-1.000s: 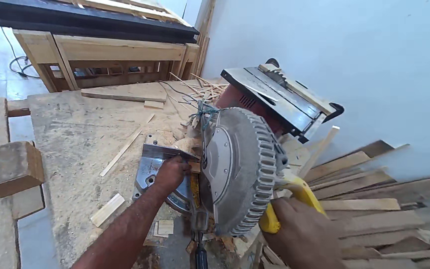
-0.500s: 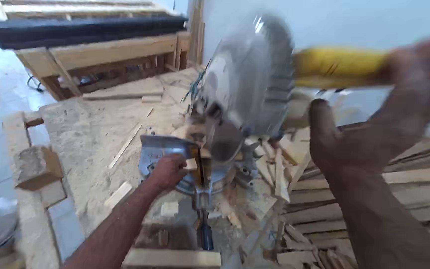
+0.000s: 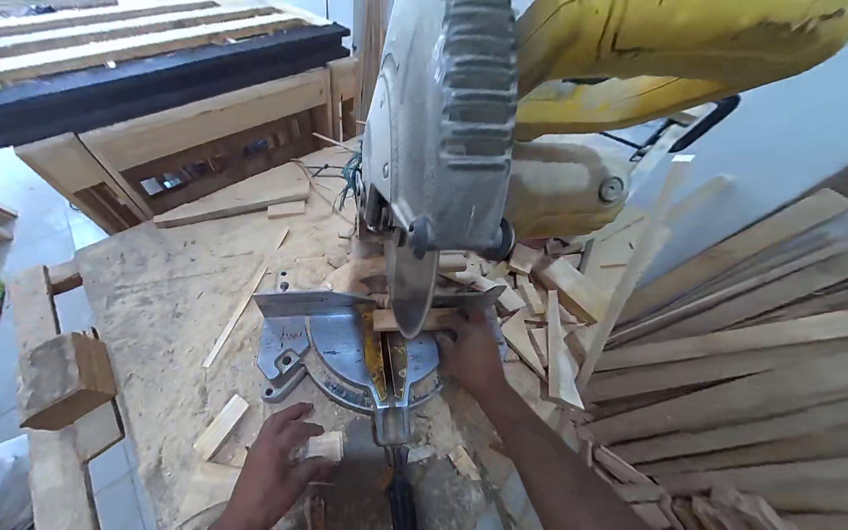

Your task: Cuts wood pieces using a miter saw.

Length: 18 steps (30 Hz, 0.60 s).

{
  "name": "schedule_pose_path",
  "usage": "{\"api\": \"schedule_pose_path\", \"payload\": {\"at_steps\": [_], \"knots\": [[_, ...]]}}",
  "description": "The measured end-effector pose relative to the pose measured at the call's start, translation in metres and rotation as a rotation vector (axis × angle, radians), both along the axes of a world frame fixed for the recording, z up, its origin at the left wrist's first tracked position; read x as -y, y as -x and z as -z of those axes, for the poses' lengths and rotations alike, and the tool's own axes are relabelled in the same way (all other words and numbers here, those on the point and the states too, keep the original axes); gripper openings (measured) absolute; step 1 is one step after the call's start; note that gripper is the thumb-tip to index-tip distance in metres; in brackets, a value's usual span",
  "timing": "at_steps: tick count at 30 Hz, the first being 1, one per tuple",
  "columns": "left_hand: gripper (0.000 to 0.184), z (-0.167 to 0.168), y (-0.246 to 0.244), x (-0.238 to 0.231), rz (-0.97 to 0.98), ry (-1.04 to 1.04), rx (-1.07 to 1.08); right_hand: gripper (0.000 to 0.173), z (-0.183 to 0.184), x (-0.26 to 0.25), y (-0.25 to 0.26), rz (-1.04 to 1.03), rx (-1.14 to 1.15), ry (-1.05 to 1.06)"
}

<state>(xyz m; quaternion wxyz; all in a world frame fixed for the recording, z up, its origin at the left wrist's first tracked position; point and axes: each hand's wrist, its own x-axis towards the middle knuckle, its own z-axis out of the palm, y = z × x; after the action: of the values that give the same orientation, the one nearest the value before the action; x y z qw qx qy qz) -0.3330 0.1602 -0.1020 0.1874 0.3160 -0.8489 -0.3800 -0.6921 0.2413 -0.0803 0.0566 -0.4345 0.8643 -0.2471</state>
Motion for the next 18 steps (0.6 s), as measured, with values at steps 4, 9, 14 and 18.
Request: {"api": "schedule_pose_path", "payload": {"at_steps": [4,9,14,18], "knots": [[0.029,-0.029,0.054,0.034,-0.071,0.134,0.029,0.019,-0.001,0.019,-0.034,0.012,0.006,-0.036],[0.026,-0.007,0.13,0.084,-0.055,0.295,0.176,0.024,-0.018,0.024,-0.041,0.065,0.037,-0.026],[0.019,-0.003,0.142,0.093,-0.06,0.31,0.104,0.03,-0.177,-0.048,-0.026,0.082,-0.356,0.563],[0.017,0.002,0.144,0.092,-0.072,0.325,0.038,0.076,-0.335,-0.059,0.008,0.032,-0.663,0.453]]}}
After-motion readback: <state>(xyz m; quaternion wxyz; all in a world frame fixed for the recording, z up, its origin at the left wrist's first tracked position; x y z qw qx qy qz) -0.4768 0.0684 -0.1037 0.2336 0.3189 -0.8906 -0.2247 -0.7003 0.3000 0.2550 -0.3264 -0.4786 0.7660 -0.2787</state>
